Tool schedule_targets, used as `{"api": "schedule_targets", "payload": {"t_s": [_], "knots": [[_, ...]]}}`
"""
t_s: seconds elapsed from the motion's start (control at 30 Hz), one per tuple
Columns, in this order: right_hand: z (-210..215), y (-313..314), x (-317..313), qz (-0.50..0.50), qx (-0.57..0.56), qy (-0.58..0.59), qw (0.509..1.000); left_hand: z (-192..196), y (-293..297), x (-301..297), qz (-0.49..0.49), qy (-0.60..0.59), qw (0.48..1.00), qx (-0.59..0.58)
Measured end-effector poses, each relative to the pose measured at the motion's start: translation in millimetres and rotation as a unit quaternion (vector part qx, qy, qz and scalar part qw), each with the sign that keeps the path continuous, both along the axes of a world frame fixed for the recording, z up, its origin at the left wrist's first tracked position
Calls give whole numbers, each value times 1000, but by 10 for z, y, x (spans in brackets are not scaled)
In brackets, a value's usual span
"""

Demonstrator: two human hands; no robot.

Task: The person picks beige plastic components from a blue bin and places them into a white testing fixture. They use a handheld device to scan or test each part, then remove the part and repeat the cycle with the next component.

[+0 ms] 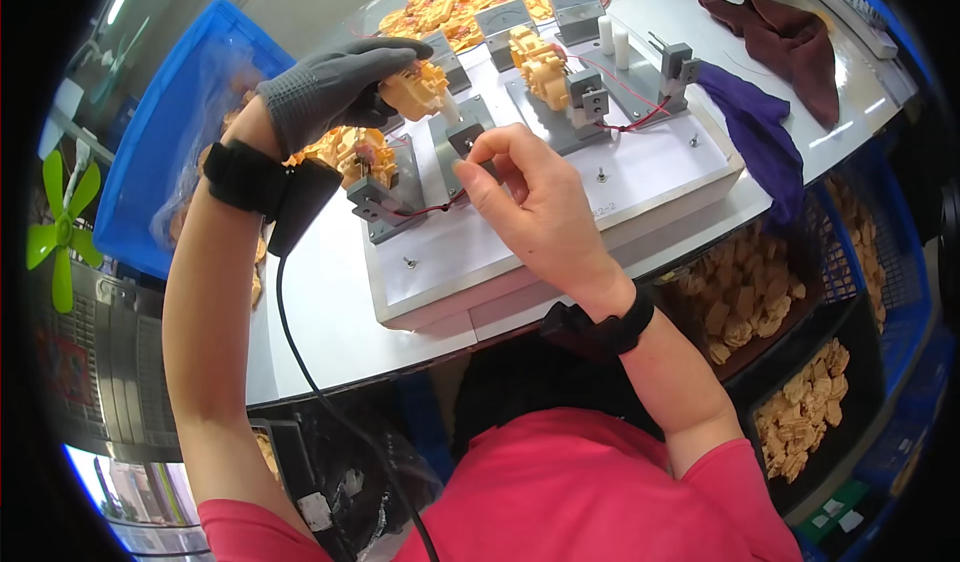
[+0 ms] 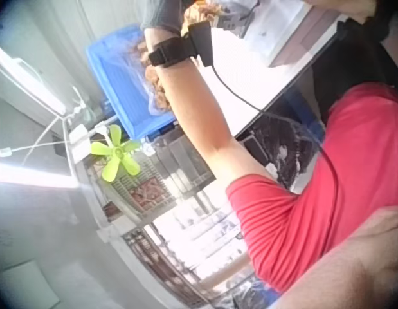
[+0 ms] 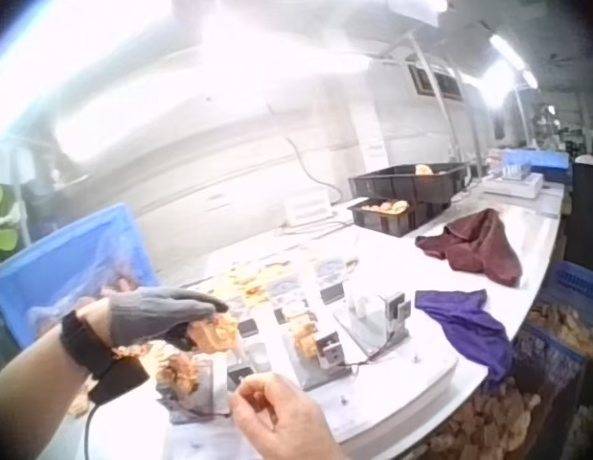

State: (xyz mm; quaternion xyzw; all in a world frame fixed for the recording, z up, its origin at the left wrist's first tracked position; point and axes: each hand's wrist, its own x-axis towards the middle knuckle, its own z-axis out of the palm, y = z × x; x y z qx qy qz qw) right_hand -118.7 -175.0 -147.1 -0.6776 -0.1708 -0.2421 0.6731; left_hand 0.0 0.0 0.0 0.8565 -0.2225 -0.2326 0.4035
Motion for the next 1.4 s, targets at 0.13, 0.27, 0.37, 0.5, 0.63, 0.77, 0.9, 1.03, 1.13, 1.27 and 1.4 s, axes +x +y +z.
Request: {"api": "schedule_targets", "payload": {"t_s": [0.13,0.27,0.37,0.5,0.63,0.77,0.9,1.03,1.13,1.27,1.4], "knots": [[-21,0,23,-5,-11,-30,999,-59,-66,-98,23,-44,999,17],[-39,-24,40,-17,-22,-38,999,-57,-158,-120,29,-51,997,57],[-31,-39,31,-25,-28,-31,999,24,-177,-129,18,-30,998,47],[-17,-15,14,-23,-31,-33,999,17,-62,7,-23,4,1000,0],[-31,-5,15,-22,-23,-32,999,-31,-188,49,-74,-23,995,63],[-42,-25,20,-27,-32,-42,998,-154,-308,-76,-39,-23,992,116],[-53,0,25,-22,-14,-39,999,-253,-384,-103,7,6,990,141],[-66,36,17,-47,-12,-39,998,-170,-310,-203,0,-58,988,146],[-61,24,13,-99,-1,-61,993,29,-214,-573,-1,-205,965,162],[-86,7,6,-115,-7,-69,991,-1,134,-1050,128,-269,953,58],[-91,-29,-53,-76,8,-82,994,-474,688,-1540,231,-303,925,5]]}}
